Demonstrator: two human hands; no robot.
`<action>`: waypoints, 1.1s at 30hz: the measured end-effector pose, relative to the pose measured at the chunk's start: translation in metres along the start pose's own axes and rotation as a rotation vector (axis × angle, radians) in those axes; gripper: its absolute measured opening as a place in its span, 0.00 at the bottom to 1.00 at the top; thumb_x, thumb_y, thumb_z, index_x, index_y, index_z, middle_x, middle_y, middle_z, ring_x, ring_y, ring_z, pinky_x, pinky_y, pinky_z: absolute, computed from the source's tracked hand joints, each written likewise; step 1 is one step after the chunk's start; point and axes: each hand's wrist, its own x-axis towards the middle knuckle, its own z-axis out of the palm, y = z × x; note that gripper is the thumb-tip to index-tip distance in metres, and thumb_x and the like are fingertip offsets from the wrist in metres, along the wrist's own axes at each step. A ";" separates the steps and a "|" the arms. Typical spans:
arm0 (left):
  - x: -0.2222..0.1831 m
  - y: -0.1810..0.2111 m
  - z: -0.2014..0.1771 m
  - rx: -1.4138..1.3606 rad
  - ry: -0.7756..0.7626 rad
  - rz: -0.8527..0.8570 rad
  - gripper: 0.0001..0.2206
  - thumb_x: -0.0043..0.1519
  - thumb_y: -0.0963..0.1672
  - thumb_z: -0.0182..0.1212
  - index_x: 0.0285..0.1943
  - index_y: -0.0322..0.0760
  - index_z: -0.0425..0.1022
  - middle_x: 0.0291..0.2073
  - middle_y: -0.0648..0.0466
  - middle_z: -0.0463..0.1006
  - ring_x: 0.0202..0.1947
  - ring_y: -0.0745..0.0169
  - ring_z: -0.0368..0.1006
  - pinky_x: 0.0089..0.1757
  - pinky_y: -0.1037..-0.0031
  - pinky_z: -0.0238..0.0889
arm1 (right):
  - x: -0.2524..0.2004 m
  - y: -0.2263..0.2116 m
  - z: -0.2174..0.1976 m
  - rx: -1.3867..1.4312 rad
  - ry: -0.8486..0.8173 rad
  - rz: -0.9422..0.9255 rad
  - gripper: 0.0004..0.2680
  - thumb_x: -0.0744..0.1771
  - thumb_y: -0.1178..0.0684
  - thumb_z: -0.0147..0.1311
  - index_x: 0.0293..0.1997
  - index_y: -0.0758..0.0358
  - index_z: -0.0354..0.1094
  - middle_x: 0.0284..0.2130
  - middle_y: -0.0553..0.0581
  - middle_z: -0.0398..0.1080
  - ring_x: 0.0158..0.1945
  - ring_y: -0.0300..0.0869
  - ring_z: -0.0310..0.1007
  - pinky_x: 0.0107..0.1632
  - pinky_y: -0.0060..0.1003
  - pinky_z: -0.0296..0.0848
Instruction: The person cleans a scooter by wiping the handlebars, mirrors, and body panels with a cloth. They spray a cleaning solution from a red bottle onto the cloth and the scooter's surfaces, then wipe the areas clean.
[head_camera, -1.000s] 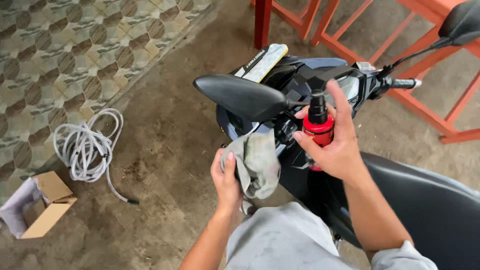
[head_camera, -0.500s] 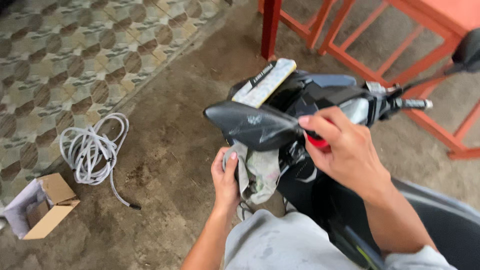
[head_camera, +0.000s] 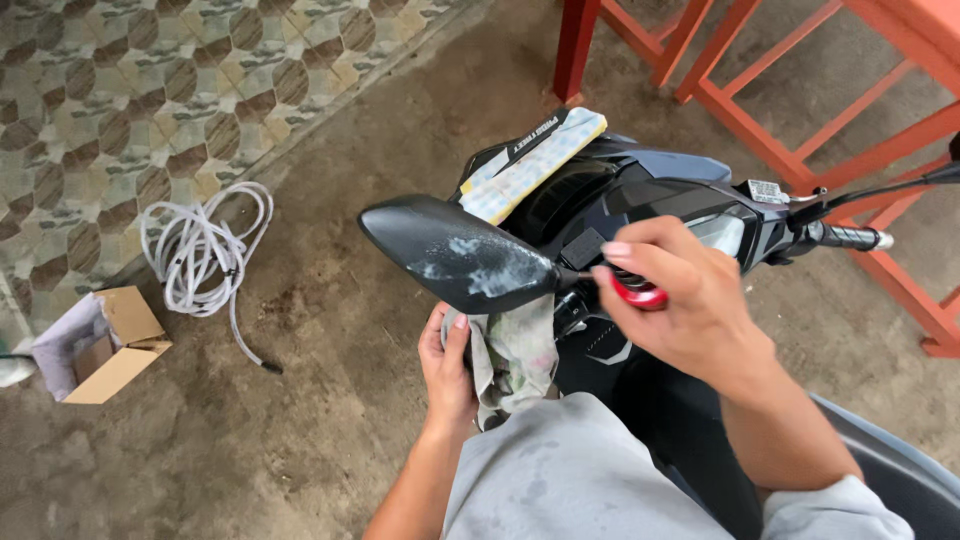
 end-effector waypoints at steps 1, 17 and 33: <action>0.000 0.000 0.003 -0.011 -0.014 0.023 0.09 0.68 0.43 0.58 0.51 0.31 0.73 0.46 0.54 0.79 0.47 0.69 0.72 0.51 0.75 0.65 | 0.006 0.000 0.004 0.031 0.006 -0.024 0.19 0.65 0.62 0.67 0.59 0.56 0.62 0.42 0.58 0.72 0.36 0.48 0.76 0.36 0.38 0.73; -0.022 -0.022 0.010 0.015 0.046 0.005 0.10 0.66 0.46 0.58 0.44 0.35 0.70 0.36 0.58 0.76 0.37 0.73 0.69 0.41 0.78 0.65 | -0.010 -0.002 0.017 0.197 0.016 0.008 0.16 0.65 0.62 0.65 0.56 0.62 0.62 0.44 0.58 0.72 0.42 0.49 0.77 0.43 0.37 0.76; -0.046 -0.163 0.091 0.242 -0.434 -0.288 0.09 0.71 0.46 0.57 0.43 0.35 0.70 0.35 0.61 0.71 0.37 0.76 0.64 0.40 0.80 0.61 | -0.258 0.037 -0.005 0.081 0.542 0.606 0.23 0.65 0.64 0.63 0.65 0.65 0.52 0.42 0.61 0.71 0.42 0.43 0.75 0.50 0.39 0.76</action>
